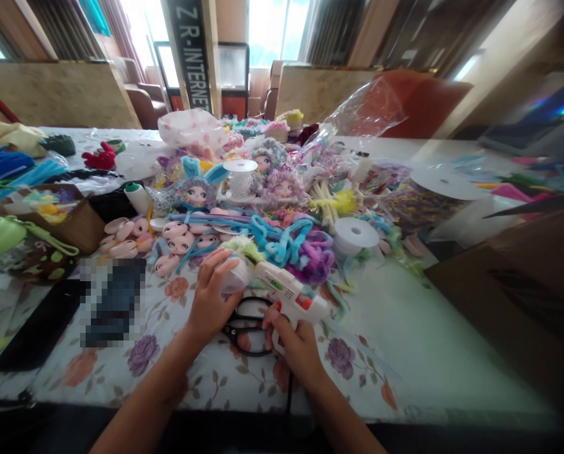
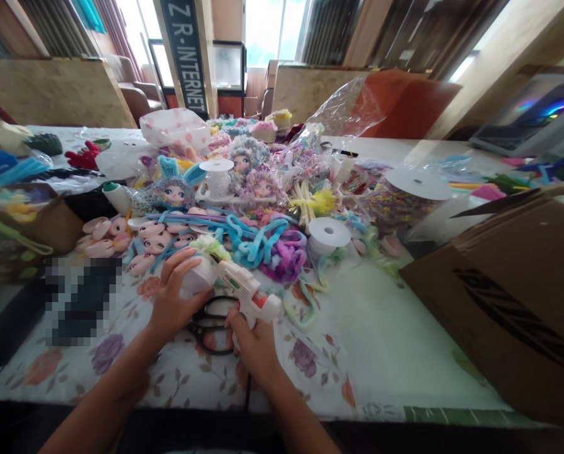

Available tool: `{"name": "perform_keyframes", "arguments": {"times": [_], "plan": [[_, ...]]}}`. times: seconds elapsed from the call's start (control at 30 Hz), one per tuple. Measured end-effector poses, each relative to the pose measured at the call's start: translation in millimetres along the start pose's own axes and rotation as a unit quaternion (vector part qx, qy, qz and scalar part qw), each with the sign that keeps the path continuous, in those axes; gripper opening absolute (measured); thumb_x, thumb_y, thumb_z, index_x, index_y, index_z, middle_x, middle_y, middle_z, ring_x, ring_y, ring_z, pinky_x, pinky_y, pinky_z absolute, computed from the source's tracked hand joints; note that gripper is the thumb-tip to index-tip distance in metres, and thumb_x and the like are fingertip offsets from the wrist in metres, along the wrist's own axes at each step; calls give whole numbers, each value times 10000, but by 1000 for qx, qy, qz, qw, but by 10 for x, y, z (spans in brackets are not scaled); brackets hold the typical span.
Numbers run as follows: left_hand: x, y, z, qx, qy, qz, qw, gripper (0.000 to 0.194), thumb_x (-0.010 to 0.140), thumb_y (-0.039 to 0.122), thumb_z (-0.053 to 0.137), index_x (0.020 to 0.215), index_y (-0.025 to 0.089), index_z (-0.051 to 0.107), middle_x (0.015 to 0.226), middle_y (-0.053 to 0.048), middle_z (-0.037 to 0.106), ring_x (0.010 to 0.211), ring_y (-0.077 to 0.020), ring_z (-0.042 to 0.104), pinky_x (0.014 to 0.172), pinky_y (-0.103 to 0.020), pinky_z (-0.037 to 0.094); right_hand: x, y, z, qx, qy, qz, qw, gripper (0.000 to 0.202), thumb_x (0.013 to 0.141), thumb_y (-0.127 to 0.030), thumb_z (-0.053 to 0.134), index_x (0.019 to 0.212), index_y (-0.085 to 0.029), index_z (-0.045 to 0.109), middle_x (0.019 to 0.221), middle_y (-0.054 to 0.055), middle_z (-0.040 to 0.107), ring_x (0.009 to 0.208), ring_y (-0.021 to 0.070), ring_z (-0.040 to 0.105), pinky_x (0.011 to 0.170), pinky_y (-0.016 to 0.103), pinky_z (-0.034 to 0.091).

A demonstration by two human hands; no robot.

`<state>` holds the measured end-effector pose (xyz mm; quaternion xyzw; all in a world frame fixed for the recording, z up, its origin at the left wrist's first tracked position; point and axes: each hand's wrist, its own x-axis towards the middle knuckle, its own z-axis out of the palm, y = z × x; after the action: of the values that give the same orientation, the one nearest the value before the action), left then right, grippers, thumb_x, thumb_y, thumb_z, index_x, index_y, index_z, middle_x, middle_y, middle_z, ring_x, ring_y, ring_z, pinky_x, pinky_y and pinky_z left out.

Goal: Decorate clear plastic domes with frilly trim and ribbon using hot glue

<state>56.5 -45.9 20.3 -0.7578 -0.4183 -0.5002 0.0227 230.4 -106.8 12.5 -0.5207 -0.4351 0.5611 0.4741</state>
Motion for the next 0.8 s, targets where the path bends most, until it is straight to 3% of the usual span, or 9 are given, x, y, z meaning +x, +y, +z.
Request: {"name": "perform_keyframes", "arguments": {"times": [0.43, 0.53, 0.67, 0.8], "plan": [[17, 20, -50, -57, 7, -121, 991, 602, 713, 164, 788, 1237, 250, 506, 1322, -96, 547, 1285, -260, 512, 1064, -448, 445, 3, -19, -1, -4, -3, 0, 1000, 345, 877, -463, 563, 683, -179, 580, 433, -20, 541, 381, 85, 416, 417, 216, 331], [17, 13, -53, -66, 13, -128, 989, 606, 700, 180, 803, 1226, 242, 510, 1302, -97, 553, 1279, -259, 514, 1063, -445, 443, 4, -30, 8, 9, -4, -4, 1000, 324, 867, -488, 590, 787, -175, 619, 448, -28, 539, 381, 90, 424, 412, 221, 333], [16, 19, -55, -65, 3, -130, 989, 617, 705, 210, 806, 1239, 245, 499, 1307, -102, 545, 1280, -268, 513, 1058, -457, 451, -5, -65, 31, 41, 9, -22, 999, 342, 823, -500, 650, 947, -181, 639, 695, 22, 668, 420, 97, 494, 401, 228, 349], [14, 37, -44, -27, -12, -81, 996, 564, 755, 154, 749, 1252, 252, 501, 1313, -103, 550, 1267, -258, 527, 1071, -456, 449, -12, -76, 36, 18, 11, -27, 999, 338, 857, -503, 613, 903, -170, 650, 504, -21, 576, 397, 92, 441, 419, 224, 347]]}}
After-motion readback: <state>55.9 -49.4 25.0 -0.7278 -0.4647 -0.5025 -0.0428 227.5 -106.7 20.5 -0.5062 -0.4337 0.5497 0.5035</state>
